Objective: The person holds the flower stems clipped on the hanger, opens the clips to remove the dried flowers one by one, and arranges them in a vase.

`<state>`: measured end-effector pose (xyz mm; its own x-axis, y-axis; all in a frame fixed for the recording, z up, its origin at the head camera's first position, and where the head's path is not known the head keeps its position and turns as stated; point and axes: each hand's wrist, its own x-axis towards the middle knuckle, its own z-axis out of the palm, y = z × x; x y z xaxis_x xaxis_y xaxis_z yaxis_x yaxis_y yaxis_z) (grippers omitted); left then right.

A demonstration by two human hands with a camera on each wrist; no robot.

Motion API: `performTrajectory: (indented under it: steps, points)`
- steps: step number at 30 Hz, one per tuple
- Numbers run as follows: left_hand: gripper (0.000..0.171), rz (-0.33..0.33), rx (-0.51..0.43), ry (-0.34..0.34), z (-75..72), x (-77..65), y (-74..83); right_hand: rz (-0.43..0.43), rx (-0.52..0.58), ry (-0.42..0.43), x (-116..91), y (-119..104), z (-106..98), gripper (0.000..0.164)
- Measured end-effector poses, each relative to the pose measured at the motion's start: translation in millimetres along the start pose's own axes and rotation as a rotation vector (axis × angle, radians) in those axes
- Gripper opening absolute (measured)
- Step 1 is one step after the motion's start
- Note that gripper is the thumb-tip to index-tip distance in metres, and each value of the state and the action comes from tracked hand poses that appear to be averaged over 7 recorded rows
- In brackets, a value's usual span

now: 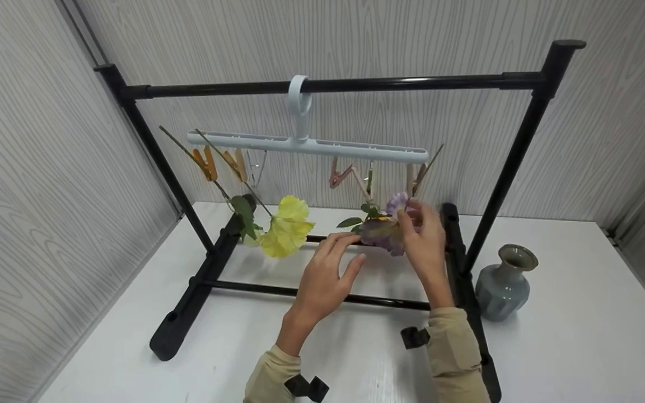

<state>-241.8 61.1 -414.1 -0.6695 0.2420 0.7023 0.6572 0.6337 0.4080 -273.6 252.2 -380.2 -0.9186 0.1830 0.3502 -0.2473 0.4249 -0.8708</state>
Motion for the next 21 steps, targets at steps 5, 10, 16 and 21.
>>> performTrajectory:
  steps: [5, 10, 16, 21]
  points:
    - [0.029, -0.012, -0.042, -0.008, 3.9, 1.0, -1.3, -0.131, -0.094, 0.091, -4.6, -0.4, 3.2, 0.024]
    - [0.027, -0.022, -0.093, -0.010, 9.0, -2.0, -2.7, -0.187, -0.104, 0.090, -19.4, -0.1, 5.8, 0.019]
    - [0.023, 0.019, -0.074, 0.001, 14.7, -5.3, -1.6, -0.112, 0.009, 0.019, -32.7, -7.0, 5.4, 0.021]
    - [0.015, 0.019, -0.093, -0.009, 15.0, -7.0, 0.9, -0.082, 0.099, -0.022, -37.8, -18.7, 4.8, 0.022]
